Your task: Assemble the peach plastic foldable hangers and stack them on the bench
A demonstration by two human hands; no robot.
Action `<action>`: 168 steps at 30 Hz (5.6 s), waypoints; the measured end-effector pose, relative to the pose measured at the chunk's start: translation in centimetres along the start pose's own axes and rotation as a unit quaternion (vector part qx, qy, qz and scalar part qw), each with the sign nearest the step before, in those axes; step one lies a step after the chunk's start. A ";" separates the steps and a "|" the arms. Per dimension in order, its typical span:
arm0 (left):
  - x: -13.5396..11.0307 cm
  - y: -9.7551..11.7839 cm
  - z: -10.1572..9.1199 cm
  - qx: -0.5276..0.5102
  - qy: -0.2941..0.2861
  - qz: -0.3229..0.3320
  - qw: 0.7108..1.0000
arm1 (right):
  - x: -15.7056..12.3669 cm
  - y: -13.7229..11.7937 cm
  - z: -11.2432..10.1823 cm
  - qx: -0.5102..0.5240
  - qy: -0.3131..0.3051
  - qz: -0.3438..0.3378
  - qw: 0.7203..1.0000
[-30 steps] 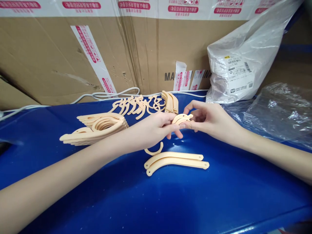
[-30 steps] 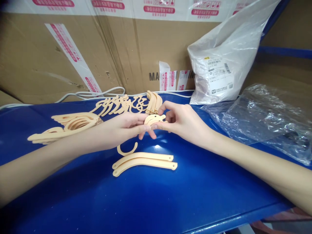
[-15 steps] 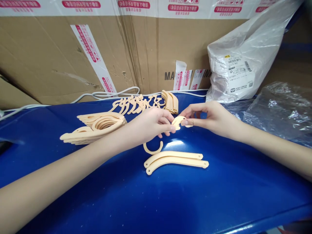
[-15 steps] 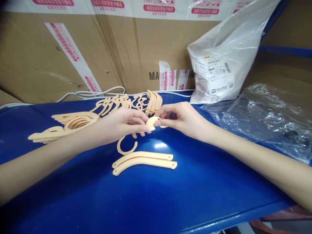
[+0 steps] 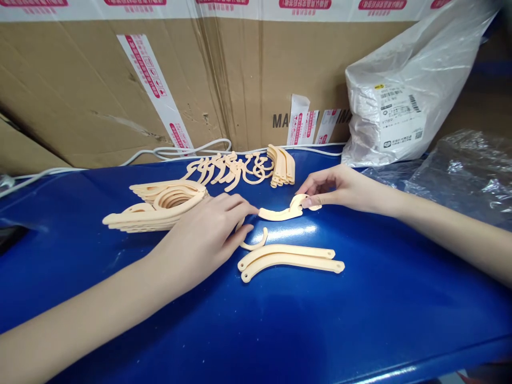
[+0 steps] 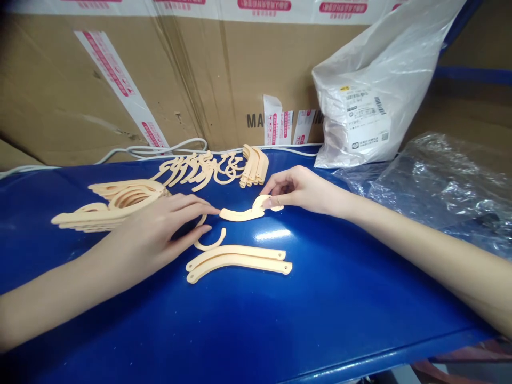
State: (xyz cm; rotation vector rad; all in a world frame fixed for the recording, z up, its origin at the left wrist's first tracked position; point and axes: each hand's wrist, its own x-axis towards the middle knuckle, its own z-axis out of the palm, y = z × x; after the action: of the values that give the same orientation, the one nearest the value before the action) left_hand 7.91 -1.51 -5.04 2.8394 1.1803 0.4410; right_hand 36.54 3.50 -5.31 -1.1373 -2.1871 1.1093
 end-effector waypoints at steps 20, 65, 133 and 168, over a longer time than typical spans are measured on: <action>-1.5 -0.1 0.9 0.116 0.119 0.129 0.978 | 0.4 0.7 0.0 -0.078 0.027 -0.016 0.996; -2.4 0.9 1.0 0.123 0.205 0.248 0.939 | -1.9 -2.4 3.5 -0.365 0.159 -0.283 0.873; -2.2 1.9 -0.9 -0.314 0.167 -0.045 0.934 | -1.7 -1.9 5.5 0.246 -0.011 -0.004 0.969; -3.5 1.1 1.5 0.036 0.115 0.051 0.991 | -1.5 -2.0 5.6 0.216 -0.009 -0.005 0.976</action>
State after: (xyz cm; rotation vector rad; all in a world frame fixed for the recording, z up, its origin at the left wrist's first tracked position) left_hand 6.73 -4.60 -7.17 2.9853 1.1062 0.7653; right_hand 32.70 -0.95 -7.02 -0.9205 -1.8312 1.5013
